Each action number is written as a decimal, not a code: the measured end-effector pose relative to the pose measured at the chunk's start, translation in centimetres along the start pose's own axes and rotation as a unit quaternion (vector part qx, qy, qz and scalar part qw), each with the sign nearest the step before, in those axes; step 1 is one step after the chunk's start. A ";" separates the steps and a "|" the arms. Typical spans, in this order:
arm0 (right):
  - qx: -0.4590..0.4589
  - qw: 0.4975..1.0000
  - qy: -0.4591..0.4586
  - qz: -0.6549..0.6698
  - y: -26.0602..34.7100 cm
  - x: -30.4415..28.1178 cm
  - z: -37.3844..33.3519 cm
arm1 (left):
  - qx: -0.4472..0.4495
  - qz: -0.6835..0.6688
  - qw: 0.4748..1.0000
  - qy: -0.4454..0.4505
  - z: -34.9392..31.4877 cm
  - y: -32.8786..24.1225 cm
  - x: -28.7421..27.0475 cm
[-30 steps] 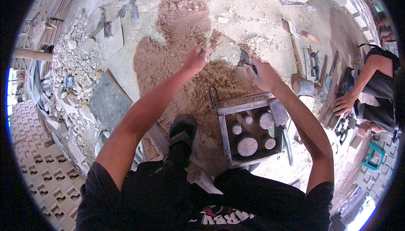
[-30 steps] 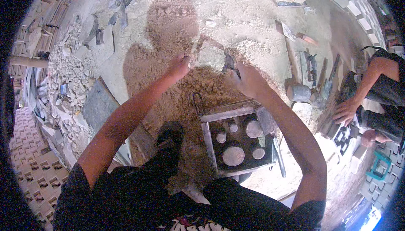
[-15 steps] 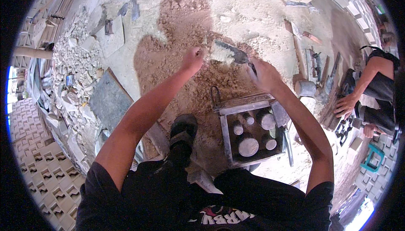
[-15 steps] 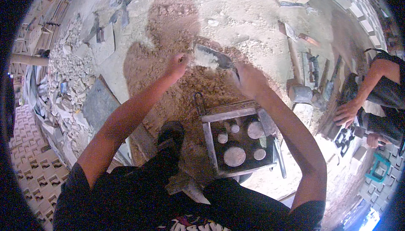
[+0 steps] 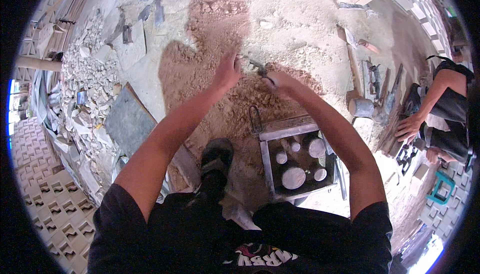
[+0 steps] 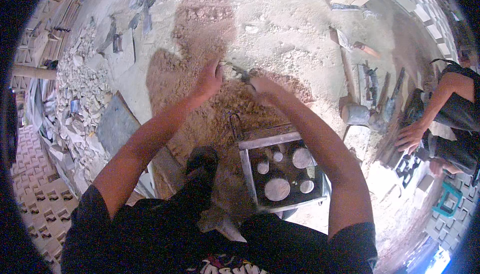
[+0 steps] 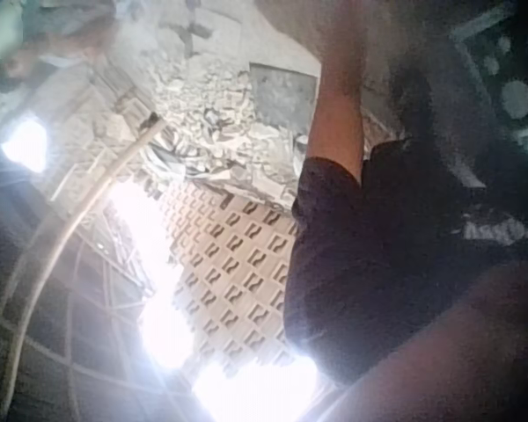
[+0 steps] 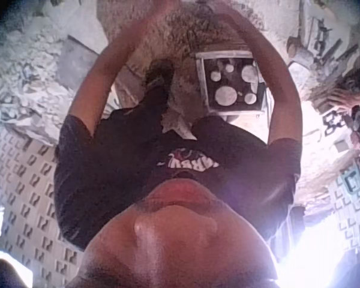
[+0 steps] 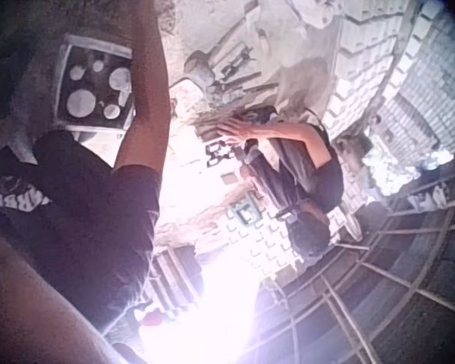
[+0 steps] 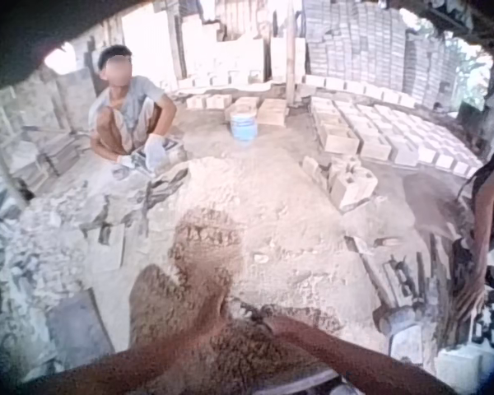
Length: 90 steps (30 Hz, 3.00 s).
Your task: The person is making decorative blocks by filling a square metal mold with crushed stone material and tamping it down with a metal tool and a trowel.
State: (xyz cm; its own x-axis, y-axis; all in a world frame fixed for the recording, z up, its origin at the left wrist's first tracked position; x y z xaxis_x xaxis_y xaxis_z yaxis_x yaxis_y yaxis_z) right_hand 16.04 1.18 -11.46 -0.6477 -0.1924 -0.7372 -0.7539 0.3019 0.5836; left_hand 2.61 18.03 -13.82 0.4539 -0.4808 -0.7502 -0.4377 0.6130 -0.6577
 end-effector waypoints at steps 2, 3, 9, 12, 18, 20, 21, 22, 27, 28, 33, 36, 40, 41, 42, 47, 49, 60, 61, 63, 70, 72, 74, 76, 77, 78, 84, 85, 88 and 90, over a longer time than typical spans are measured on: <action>0.003 1.000 0.028 0.013 1.6 0.4 -0.4 | -0.001 -0.058 0.998 -0.012 -0.7 0.2 -0.5; 0.003 0.999 0.028 0.032 3.0 -0.4 -0.6 | 0.010 -0.069 0.996 -0.048 -1.3 0.9 -1.3; 0.031 0.995 -0.024 0.087 3.6 -4.9 -4.7 | -0.101 -0.167 0.980 -0.037 -0.8 -0.8 -4.1; 0.023 0.993 -0.103 0.061 4.6 -6.9 -6.7 | -0.097 -0.160 0.981 -0.057 -0.7 -2.5 -4.8; 0.043 0.980 -0.188 0.050 6.8 -8.8 -10.2 | -0.120 -0.116 0.986 -0.026 -0.3 -6.2 -5.4; 0.025 0.973 -0.225 0.035 7.6 -9.2 -11.0 | -0.149 -0.124 0.981 -0.017 -0.1 -6.5 -5.5; 0.029 0.973 -0.230 0.022 7.6 -9.1 -11.2 | -0.146 -0.161 0.976 -0.035 -0.2 -6.3 -5.2; 0.033 0.972 -0.234 0.009 7.5 -9.0 -11.4 | -0.142 -0.198 0.968 -0.053 -0.4 -6.2 -4.8; -0.014 0.969 -0.241 -0.055 7.1 -9.4 -12.1 | -0.146 -0.240 0.959 -0.020 -1.6 -3.9 -1.8; 0.015 0.974 -0.215 -0.072 5.8 -9.6 -11.8 | -0.175 -0.218 0.960 0.019 -1.6 -3.8 -1.9; 0.182 0.971 -0.024 -0.153 0.8 -13.1 -11.3 | -0.076 -0.134 0.988 0.024 -2.7 -2.2 -4.1; 0.141 0.967 0.063 -0.203 -3.2 -12.4 -11.6 | 0.000 -0.027 0.997 0.076 -3.5 -1.4 -4.6; 0.041 0.993 0.087 -0.066 -2.7 -6.1 -8.3 | 0.139 0.132 0.978 0.082 -6.7 -0.6 -3.4; -0.009 0.994 0.072 -0.079 -1.7 -4.6 -7.2 | 0.126 0.106 0.983 0.084 -6.6 -0.8 -3.0; -0.060 0.994 0.033 -0.086 -1.0 -3.2 -6.3 | 0.115 0.079 0.986 0.088 -6.6 -1.1 -2.4; -0.048 0.996 0.011 -0.078 1.6 -1.7 -3.4 | 0.049 0.008 0.993 0.110 -5.7 -1.8 -1.2; -0.019 0.998 0.007 -0.059 3.5 -2.7 -3.9 | 0.040 -0.017 0.996 0.072 -5.6 -0.5 -1.7; 0.045 0.991 -0.125 -0.023 6.2 -7.6 -9.1 | -0.066 0.037 0.997 0.026 -1.7 -2.3 -3.7; 0.047 0.987 -0.149 -0.021 6.3 -7.7 -9.2 | -0.084 -0.003 0.996 0.019 -1.6 -1.8 -3.4; 0.063 0.981 -0.180 -0.014 6.7 -8.0 -9.5 | -0.199 -0.276 0.940 0.031 -1.6 -1.6 -1.8; 0.071 0.972 -0.220 -0.049 8.4 -8.3 -10.0 | -0.314 -0.627 0.690 0.179 -1.9 -4.7 1.0; 0.060 0.973 -0.214 -0.063 9.1 -8.0 -9.2 | -0.281 -0.669 0.675 0.136 -1.8 -1.6 2.8; 0.056 0.972 -0.215 -0.074 8.9 -7.8 -9.1 | -0.319 -0.606 0.716 0.132 -2.3 -0.2 3.3; 0.067 0.971 -0.218 -0.070 8.1 -7.7 -9.6 | -0.370 -0.531 0.748 0.148 -2.5 -1.1 3.4; 0.074 0.970 -0.220 -0.068 7.7 -7.8 -10.0 | -0.400 -0.486 0.760 0.160 -2.4 -2.1 3.2; 0.080 0.971 -0.219 -0.059 7.9 -7.9 -9.9 | -0.431 -0.438 0.772 0.163 -2.5 -1.7 2.9; 0.070 0.965 -0.244 -0.060 6.7 -7.7 -8.6 | -0.119 -0.149 0.982 -0.011 -0.6 0.2 -0.5; 0.091 0.966 -0.235 -0.061 5.0 -7.7 -8.8 | -0.098 -0.093 0.991 -0.008 -0.7 -1.3 -0.7; 0.163 0.961 -0.210 -0.077 1.1 -7.6 -7.7 | -0.057 0.034 0.998 0.007 -1.5 -2.8 -1.7; 0.182 0.964 -0.182 -0.058 0.0 -6.6 -5.3 | -0.056 0.057 0.996 0.035 -2.4 0.0 -1.7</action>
State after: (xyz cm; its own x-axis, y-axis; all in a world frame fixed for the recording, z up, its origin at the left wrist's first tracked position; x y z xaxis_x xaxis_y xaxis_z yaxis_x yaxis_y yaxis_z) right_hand 19.73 -2.52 -4.76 -0.4302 0.0764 -0.8995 -0.6865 0.6194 0.3810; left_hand -0.04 17.37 -12.70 0.3425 -0.4571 -0.8209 -0.5695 0.5939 -0.5683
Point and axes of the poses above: each hand's wrist, its own z-axis towards the middle knuckle, its own x-axis out of the palm, y = z × x, the point moved 3 cm from there along z, towards the middle knuckle, and after that the axes turned 4 degrees about -x, right-handed, at the moved point
